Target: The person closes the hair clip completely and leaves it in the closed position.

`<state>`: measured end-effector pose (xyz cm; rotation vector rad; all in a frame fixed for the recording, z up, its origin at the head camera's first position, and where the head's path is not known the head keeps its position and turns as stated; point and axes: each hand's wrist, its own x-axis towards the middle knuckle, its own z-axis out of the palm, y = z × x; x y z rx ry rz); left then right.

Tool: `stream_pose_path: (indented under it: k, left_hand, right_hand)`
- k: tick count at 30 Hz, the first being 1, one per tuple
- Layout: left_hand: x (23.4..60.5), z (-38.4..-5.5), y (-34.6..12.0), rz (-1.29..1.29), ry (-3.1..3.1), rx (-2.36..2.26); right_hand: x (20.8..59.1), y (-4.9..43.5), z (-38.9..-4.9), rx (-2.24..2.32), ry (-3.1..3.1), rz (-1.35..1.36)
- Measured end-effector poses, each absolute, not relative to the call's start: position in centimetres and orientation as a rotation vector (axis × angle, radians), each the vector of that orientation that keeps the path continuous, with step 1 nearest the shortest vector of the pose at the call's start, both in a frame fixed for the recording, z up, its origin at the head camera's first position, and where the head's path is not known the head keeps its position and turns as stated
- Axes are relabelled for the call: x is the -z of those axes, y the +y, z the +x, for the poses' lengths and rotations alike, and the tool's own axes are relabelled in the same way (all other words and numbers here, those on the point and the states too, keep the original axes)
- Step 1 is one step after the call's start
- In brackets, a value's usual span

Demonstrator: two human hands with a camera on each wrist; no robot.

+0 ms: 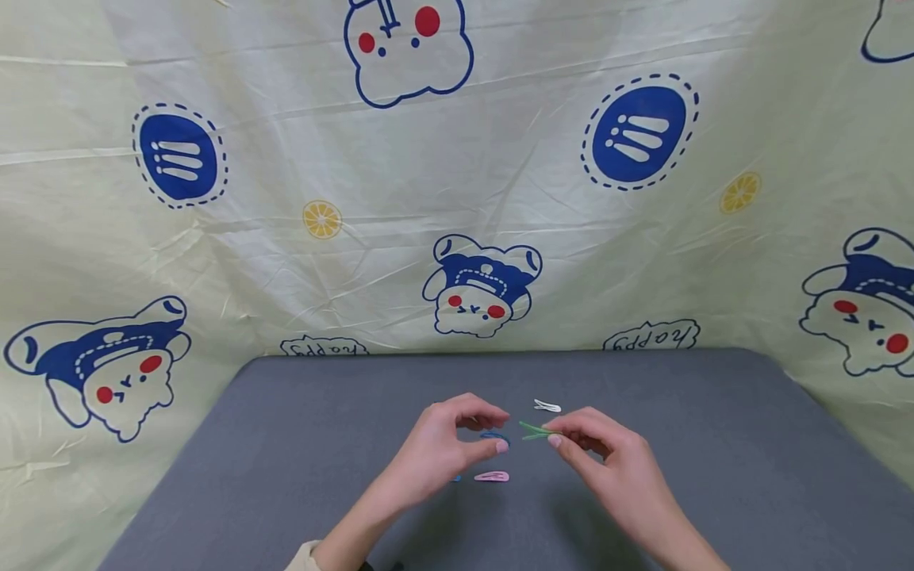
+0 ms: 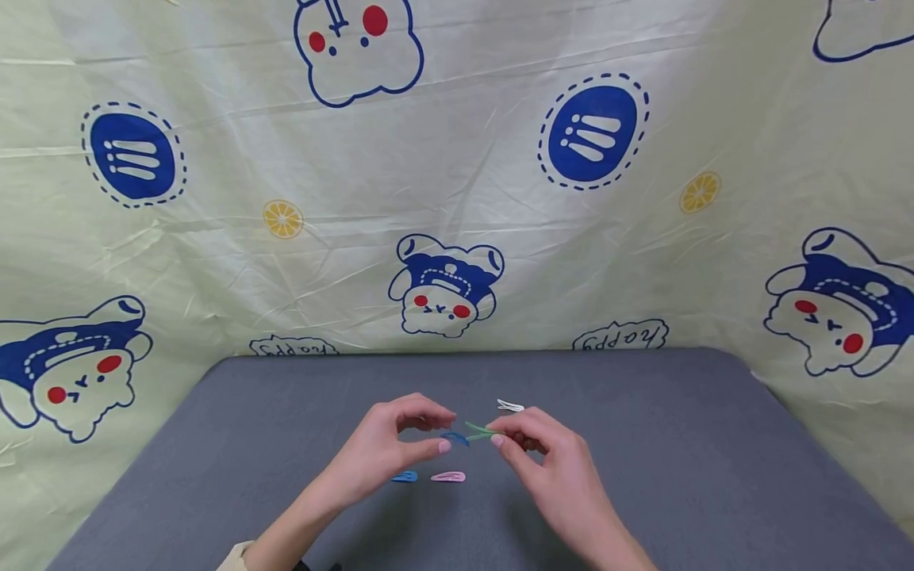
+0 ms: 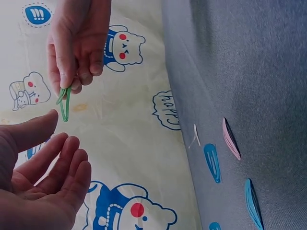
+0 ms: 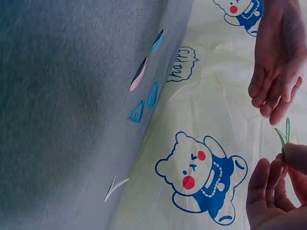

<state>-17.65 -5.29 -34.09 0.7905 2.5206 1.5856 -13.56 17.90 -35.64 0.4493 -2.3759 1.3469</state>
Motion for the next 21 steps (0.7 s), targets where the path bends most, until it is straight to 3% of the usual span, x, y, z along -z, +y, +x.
stream_pose_path:
  k: [21]
  left_hand:
    - [34.5,-16.2,-4.8,0.857,2.527,-1.652]
  right_hand:
    - [35.9,17.4,-12.6,-1.441,-2.326,0.490]
